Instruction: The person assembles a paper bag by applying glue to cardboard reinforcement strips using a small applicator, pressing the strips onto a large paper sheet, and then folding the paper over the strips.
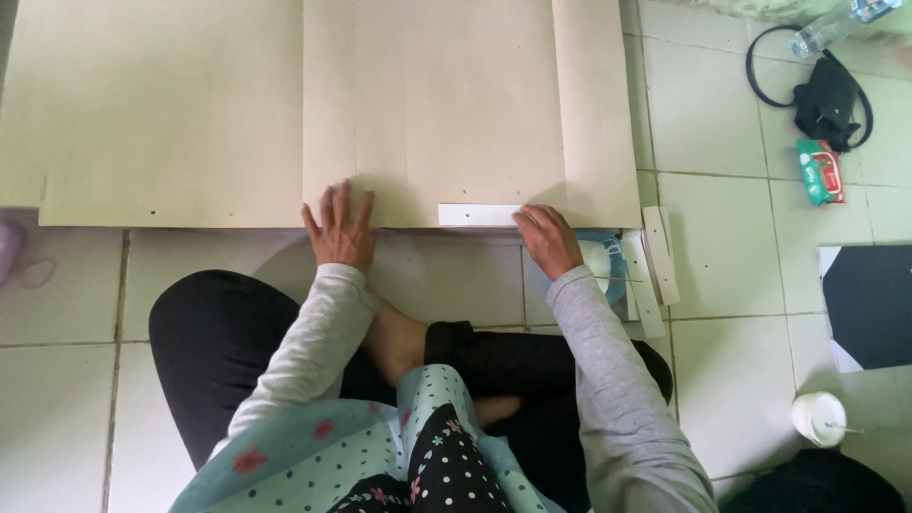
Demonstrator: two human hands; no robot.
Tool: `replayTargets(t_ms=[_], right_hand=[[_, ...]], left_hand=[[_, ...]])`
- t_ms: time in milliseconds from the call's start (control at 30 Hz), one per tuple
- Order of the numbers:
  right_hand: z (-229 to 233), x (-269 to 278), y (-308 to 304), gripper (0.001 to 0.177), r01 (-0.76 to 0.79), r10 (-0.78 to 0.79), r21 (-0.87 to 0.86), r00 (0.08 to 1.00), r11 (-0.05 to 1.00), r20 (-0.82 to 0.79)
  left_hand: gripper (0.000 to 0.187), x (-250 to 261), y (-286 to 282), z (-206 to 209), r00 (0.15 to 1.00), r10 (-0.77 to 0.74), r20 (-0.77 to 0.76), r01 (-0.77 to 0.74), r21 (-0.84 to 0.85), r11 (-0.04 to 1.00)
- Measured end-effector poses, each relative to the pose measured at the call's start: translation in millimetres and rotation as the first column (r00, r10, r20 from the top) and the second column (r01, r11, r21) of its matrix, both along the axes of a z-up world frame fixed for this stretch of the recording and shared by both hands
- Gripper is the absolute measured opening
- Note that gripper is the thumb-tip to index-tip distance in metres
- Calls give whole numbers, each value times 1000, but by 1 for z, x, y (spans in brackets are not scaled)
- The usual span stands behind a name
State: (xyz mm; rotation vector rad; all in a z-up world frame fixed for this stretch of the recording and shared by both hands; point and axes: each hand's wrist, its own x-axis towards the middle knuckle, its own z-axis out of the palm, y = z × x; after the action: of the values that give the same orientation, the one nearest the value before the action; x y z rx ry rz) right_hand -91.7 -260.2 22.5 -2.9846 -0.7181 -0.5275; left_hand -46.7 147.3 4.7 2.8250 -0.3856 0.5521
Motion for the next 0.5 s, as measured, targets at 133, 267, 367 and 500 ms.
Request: replayTargets(t_ms=[133,267,367,500], right_hand=[[-2,0,-7,20,-14,16,-49,999,999,36],[13,-3,-12,13,-45,47,-23,995,999,93],[7,-1,-29,13,9,-4,-41,992,999,124],[10,-3,-55,17,48,-39,-76,992,996,123]], left_hand=[[62,16,28,-21,999,14,-43,-13,15,1000],[56,21,18,-37,997,-17,-76,18,7,1000],[51,21,2,-32,995,-48,-91,45,-26,999],[50,19,-22,-27,993,-85,-83,79,-70,994]])
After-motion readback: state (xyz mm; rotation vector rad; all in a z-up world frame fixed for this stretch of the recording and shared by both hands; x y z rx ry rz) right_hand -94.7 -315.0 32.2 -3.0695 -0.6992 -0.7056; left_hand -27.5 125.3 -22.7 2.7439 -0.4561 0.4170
